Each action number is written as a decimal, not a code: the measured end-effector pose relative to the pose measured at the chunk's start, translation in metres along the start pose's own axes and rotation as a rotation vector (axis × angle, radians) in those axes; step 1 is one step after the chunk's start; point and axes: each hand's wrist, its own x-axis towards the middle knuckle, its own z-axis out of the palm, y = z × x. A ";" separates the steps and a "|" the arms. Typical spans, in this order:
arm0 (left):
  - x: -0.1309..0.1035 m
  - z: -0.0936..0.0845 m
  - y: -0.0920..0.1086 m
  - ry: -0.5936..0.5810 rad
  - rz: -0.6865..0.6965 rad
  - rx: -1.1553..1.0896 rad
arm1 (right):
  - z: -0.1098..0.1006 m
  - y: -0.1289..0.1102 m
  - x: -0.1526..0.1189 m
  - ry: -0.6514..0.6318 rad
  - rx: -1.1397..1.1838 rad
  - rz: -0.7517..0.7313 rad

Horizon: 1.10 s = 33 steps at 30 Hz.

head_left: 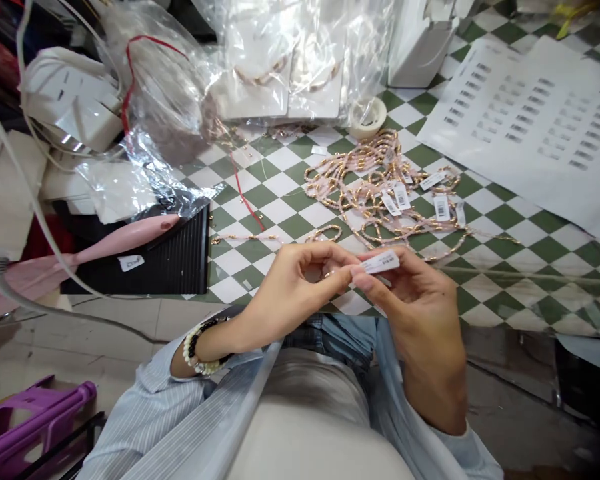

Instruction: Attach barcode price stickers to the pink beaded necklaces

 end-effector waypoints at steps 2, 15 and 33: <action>-0.002 0.000 -0.001 0.004 0.009 0.047 | 0.007 0.004 -0.003 0.064 0.007 -0.031; -0.006 -0.004 -0.004 -0.055 -0.022 -0.218 | 0.005 -0.003 -0.005 -0.248 -0.050 0.002; 0.000 -0.020 0.000 -0.394 -0.141 -0.733 | 0.022 0.002 -0.014 -0.126 -0.036 -0.201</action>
